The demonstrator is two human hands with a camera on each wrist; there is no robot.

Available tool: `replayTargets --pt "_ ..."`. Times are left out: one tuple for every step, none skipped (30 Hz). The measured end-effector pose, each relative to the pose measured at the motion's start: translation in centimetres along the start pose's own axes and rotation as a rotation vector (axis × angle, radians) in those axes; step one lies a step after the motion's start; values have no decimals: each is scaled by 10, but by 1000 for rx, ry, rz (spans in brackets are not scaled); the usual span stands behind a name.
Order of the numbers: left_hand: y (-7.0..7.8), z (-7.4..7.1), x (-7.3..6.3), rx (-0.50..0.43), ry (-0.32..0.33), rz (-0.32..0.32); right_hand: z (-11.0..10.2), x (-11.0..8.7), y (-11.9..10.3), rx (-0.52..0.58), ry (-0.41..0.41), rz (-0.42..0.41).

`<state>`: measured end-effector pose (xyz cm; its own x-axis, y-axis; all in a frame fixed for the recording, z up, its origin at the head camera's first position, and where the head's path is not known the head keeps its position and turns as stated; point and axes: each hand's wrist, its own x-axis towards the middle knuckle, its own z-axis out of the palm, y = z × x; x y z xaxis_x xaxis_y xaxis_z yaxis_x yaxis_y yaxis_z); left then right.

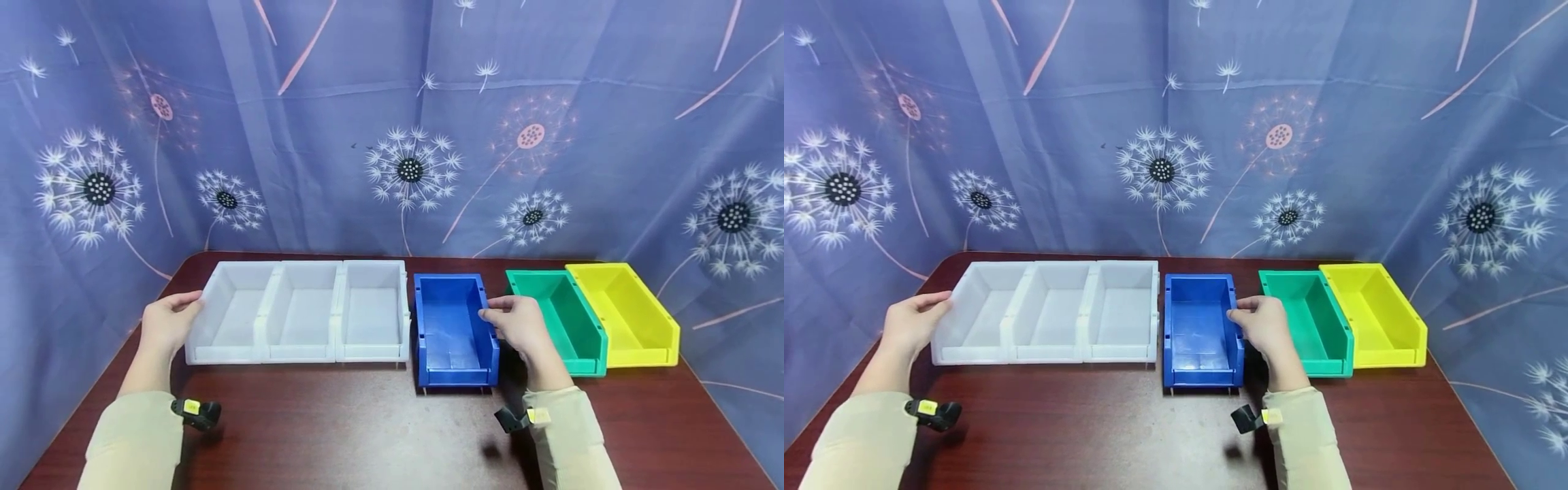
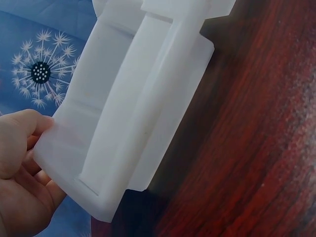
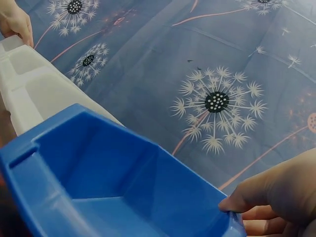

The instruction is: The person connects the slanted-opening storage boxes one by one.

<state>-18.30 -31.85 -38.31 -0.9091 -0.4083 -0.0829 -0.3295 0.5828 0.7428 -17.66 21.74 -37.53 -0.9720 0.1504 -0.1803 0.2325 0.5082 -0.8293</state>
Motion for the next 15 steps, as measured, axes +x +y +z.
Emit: replayTargets --pt "0 0 0 -6 -1 -1 -1 0 0 5 0 5" --pt "0 1 0 -13 -5 -6 -3 -1 -1 12 2 6" --pt "1 1 -1 -19 -7 -11 -4 -1 -1 16 3 5" --pt "1 1 -1 -22 -8 -14 -6 -1 -1 23 7 -1" --pt "1 1 -1 -30 -10 -17 -8 -1 -2 29 10 -9" --pt "1 1 -1 -33 -10 -18 -10 -1 -2 27 12 -15" --pt "1 1 -1 -33 -9 -18 -12 0 -3 31 12 -21" --pt "1 1 -1 -32 -8 -16 -14 0 -4 28 14 -28" --pt "1 1 -1 -32 -5 -11 -16 1 -5 26 13 -29" --pt "1 1 -1 -31 -3 -5 -18 1 -6 24 12 -28" --pt "1 1 -1 -29 1 0 -19 2 -6 20 5 -23" --pt "1 1 -1 -26 3 4 -21 3 -7 19 -1 -16" --pt "0 1 -1 -26 4 6 -23 3 -8 19 -8 -7" --pt "1 1 -2 -28 4 7 -24 4 -9 21 -17 1" --pt "1 1 -2 -29 5 8 -25 5 -9 24 -28 5"
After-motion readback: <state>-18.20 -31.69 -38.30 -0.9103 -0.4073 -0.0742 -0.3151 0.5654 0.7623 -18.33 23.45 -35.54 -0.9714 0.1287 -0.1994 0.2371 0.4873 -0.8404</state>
